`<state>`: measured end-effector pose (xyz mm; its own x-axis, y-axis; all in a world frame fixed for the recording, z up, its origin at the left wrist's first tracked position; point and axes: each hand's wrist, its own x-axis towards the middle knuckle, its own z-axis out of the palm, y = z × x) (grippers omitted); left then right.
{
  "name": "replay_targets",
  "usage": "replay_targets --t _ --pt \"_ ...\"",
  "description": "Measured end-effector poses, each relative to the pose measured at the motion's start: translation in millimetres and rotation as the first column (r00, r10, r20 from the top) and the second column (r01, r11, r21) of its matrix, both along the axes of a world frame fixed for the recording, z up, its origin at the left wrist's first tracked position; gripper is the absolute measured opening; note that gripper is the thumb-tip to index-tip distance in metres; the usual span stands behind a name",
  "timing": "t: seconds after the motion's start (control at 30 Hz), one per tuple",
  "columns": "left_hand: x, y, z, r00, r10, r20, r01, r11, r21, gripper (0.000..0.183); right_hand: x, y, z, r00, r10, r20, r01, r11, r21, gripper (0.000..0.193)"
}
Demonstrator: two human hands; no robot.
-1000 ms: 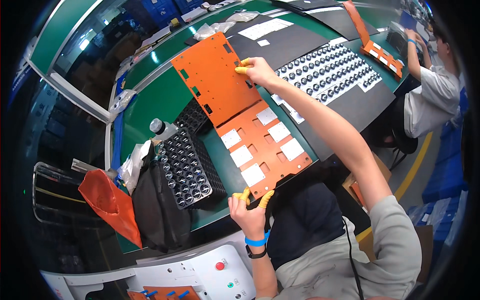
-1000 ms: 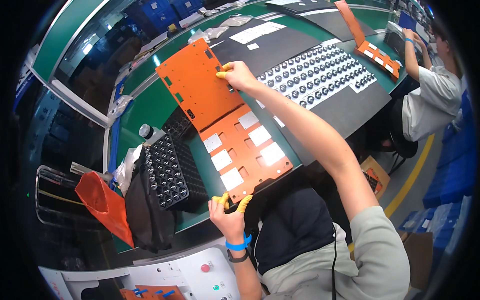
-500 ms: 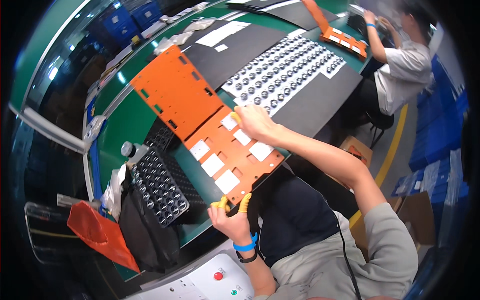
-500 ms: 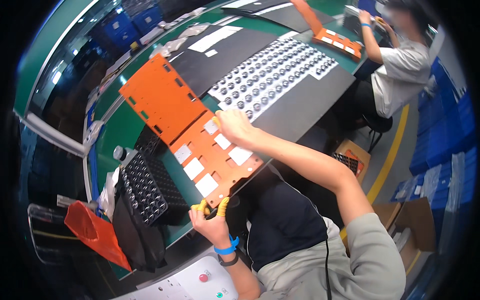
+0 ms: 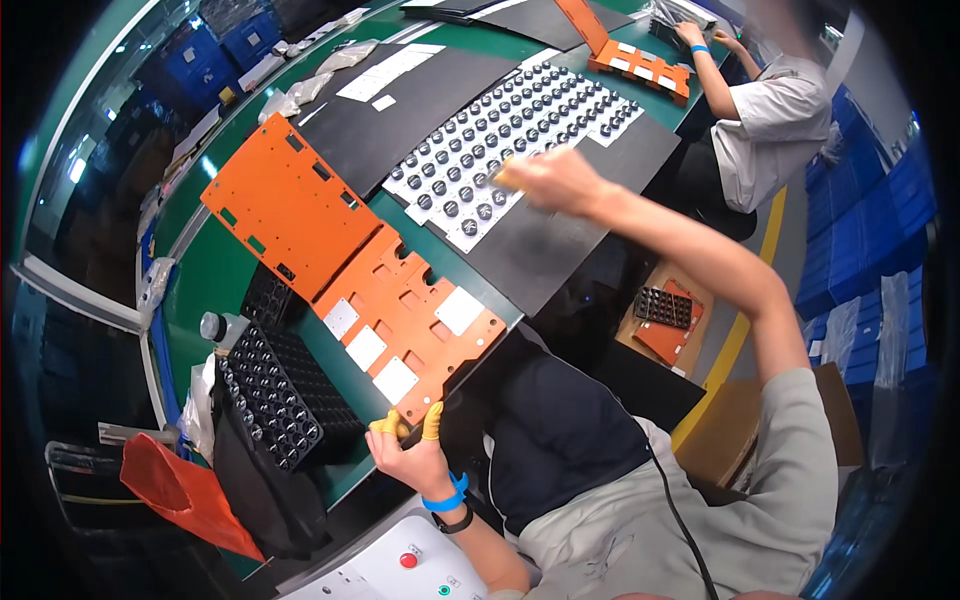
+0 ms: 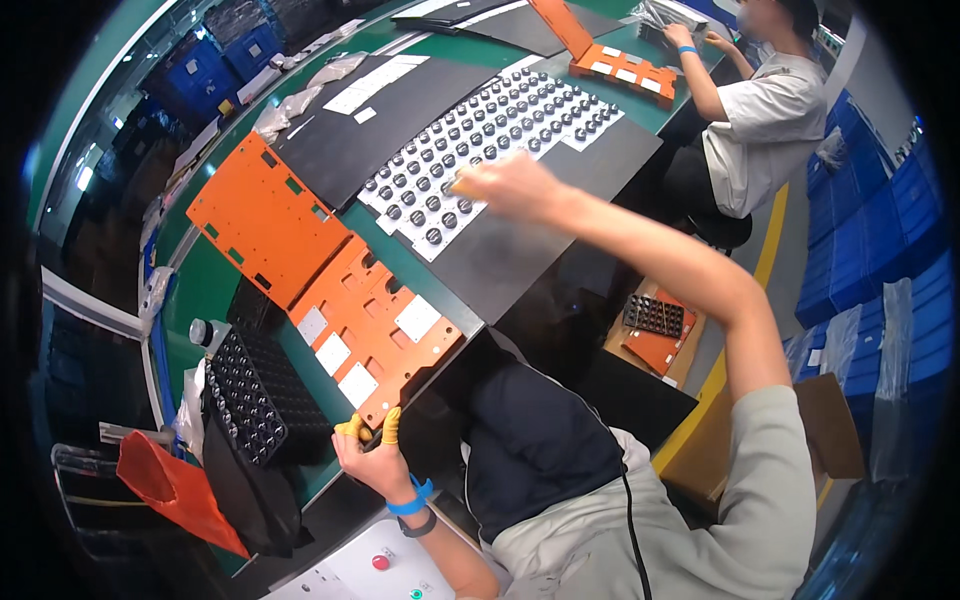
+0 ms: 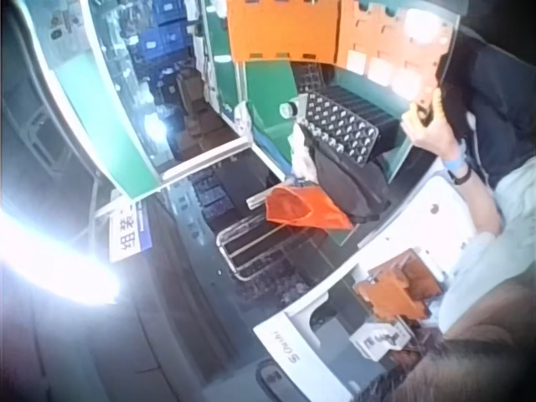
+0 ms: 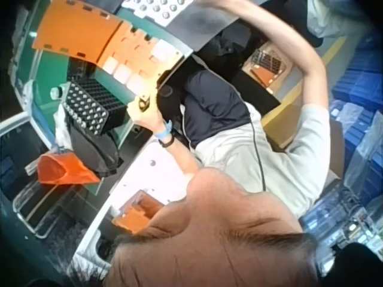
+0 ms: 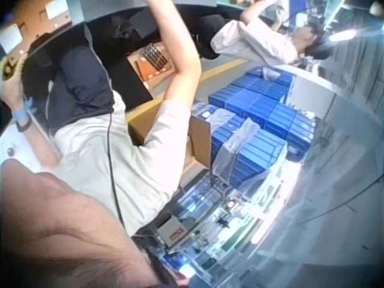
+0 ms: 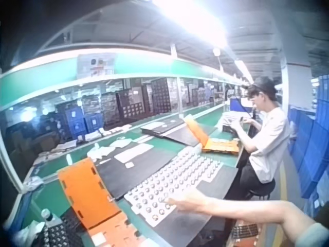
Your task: The person assembles electronic components by placing small silver cylindrical parts into an orange plastic tray. They use a white machine to process the tray and handle small white square components, placing them into the tray. The person works at a green assembly table in a factory setting.
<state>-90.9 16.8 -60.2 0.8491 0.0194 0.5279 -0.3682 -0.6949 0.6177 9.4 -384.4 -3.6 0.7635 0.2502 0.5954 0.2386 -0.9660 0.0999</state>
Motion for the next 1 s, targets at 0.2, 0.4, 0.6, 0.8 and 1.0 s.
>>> replay_targets --t 0.2,0.4,0.6,0.8,1.0 --pt "4.9 3.0 0.7 0.999 -0.033 0.02 0.033 0.999 0.013 0.054 -24.1 -79.4 -15.4 0.975 0.133 0.179 -0.072 0.947 -0.312 0.022" --pt "6.3 6.8 -5.0 0.998 -0.061 0.022 0.06 0.998 0.011 0.05 -77.5 -40.8 -29.2 0.96 0.257 0.115 -0.213 0.93 -0.298 0.023" --pt "4.8 3.6 -3.5 0.999 -0.011 -0.03 0.009 0.998 -0.065 0.058 -97.0 -43.1 -25.4 0.985 -0.041 0.167 0.026 0.995 0.091 0.028" --pt "3.2 0.6 -0.5 1.0 -0.007 -0.009 0.007 0.999 -0.041 0.059 -95.3 -65.2 -28.5 0.984 -0.177 -0.022 0.177 0.954 0.244 0.028" --pt "6.2 2.8 -1.7 0.999 -0.034 0.006 0.034 0.998 -0.047 0.059 -66.7 -125.5 -21.2 0.972 -0.187 -0.139 0.208 0.965 0.159 0.022"
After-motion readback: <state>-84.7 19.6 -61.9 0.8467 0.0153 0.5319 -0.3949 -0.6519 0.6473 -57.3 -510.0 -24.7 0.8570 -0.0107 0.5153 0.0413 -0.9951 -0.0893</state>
